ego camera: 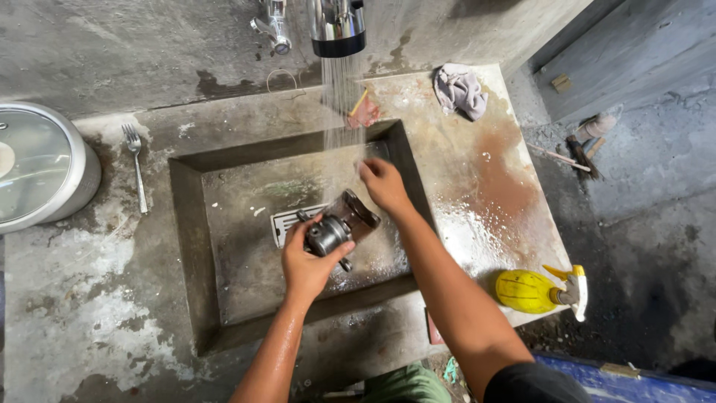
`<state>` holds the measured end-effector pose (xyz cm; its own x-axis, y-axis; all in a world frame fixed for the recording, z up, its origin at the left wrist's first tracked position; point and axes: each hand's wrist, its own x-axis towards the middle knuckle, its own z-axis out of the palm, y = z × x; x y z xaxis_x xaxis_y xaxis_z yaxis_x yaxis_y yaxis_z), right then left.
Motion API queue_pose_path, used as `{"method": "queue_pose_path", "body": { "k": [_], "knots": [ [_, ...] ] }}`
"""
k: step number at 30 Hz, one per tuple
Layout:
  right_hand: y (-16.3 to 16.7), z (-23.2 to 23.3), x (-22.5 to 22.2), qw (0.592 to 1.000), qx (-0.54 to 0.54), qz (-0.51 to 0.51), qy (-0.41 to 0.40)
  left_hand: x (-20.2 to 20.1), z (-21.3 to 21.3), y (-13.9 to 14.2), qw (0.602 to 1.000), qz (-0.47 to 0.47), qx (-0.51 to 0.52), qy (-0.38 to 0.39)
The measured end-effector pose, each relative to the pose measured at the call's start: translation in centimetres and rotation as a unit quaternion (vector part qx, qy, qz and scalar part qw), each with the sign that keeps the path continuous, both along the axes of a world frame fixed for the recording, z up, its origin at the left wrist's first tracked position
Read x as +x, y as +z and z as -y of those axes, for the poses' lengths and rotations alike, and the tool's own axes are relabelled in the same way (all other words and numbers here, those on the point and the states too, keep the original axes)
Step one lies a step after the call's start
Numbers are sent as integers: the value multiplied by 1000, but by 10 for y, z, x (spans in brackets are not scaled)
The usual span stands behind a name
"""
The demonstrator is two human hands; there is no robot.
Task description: The person scrubs a metal part with a sanding block at a concrete sink, rinses it under running water, and continues scrubbing different surfaces. The part is handled and rotated to access multiple sides.
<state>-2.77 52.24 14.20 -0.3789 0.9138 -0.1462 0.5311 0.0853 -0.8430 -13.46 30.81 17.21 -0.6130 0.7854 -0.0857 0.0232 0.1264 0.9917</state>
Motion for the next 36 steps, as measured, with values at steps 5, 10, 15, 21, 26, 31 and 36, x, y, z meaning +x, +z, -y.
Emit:
{"method": "queue_pose_path", "body": {
  "k": [5,10,15,21,26,31,36],
  "knots": [
    [-23,27,18,820,-436,-359,-99,-12,-19,1,998,-41,48,0],
    [5,39,5,657,-483,-579,22,-25,-34,4,993,-35,107,-30],
    [11,37,-6,634,-424,-642,78,-30,-36,11,982,-108,156,-16],
    [0,34,-14,634,-391,-665,60,-23,-58,-18,961,201,161,106],
    [8,28,-11,750,-316,-577,67,-21,-76,-55,854,467,199,115],
    [26,26,-4,765,-300,-569,-25,-19,-99,-64,853,474,194,101],
    [39,36,2,816,-215,-536,-4,-20,-110,-60,833,506,221,37]
  ]
}}
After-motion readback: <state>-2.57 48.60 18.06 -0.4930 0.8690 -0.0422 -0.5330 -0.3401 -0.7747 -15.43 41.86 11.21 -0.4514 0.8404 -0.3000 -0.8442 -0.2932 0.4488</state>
